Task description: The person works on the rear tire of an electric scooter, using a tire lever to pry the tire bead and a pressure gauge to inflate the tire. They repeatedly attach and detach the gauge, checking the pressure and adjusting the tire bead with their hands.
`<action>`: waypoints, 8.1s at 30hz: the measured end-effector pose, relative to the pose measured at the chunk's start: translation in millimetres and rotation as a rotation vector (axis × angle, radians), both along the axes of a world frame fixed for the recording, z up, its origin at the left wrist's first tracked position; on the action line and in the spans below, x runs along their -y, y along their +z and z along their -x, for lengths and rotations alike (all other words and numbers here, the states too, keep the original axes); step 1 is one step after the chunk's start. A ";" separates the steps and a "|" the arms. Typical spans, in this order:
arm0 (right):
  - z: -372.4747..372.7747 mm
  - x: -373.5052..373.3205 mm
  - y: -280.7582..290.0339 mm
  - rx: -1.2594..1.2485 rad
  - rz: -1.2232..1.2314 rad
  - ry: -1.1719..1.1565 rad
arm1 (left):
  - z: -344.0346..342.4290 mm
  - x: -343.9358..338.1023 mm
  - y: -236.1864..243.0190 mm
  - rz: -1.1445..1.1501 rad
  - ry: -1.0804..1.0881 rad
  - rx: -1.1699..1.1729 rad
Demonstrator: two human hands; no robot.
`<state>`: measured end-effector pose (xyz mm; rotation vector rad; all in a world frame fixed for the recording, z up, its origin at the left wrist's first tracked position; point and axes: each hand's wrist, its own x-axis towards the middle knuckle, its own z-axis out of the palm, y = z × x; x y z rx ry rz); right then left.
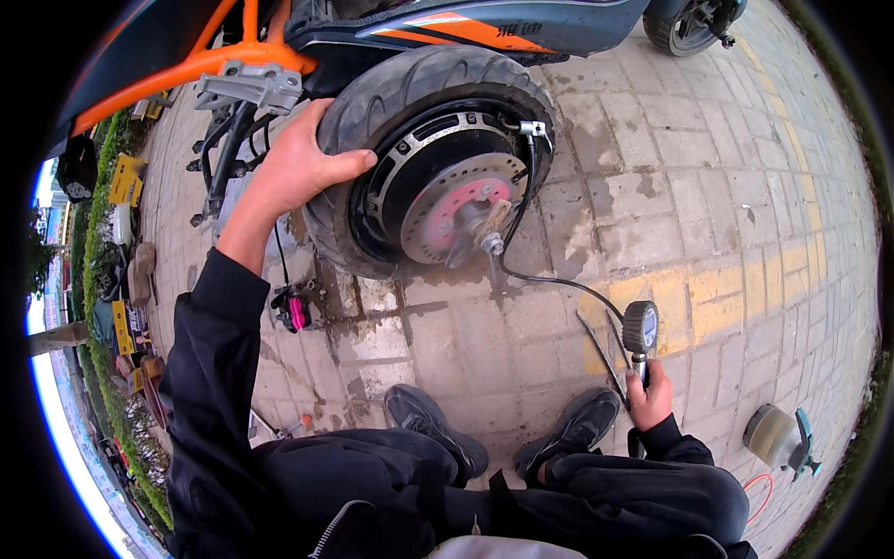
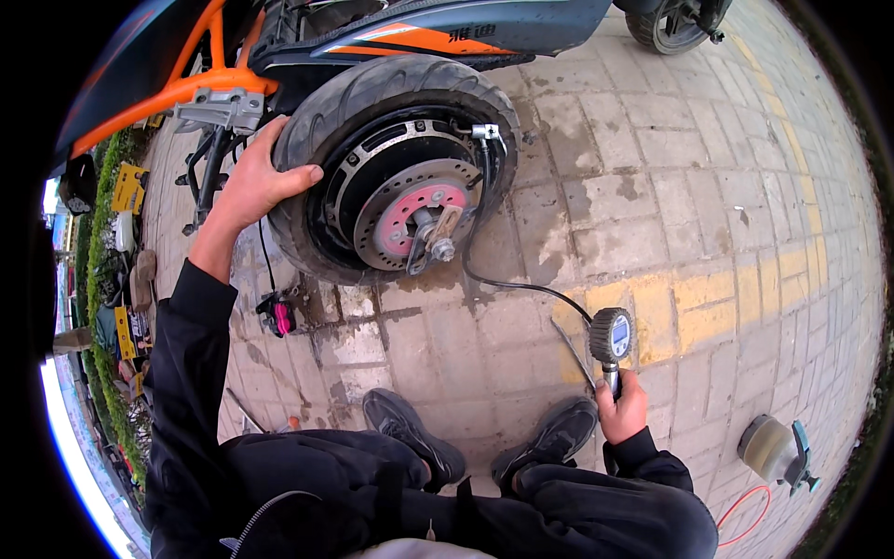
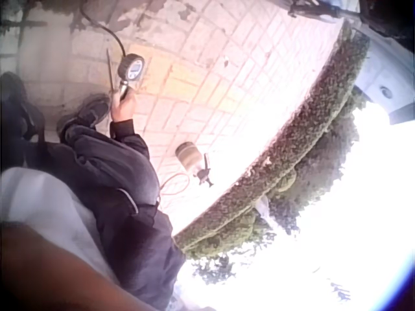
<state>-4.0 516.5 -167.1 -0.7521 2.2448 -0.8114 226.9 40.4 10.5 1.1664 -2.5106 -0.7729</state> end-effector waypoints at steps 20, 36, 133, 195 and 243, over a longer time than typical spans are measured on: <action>-2.4 3.1 4.1 -0.013 -0.010 -0.028 | -1.0 -1.0 -2.6 -0.019 -0.018 -0.015; 4.3 -9.7 -17.9 -0.042 0.000 -0.018 | -5.4 -10.1 -2.0 -0.042 -0.044 -0.066; -49.5 346.6 59.9 0.324 0.764 -0.356 | -82.3 -154.2 93.3 -0.148 -0.437 0.230; -647.1 564.2 567.6 0.629 -0.068 1.069 | -735.8 -255.1 293.9 -0.530 2.140 0.055; -514.9 1146.2 -145.8 0.123 -0.345 -0.706 | -548.1 756.3 17.9 -1.024 0.134 0.203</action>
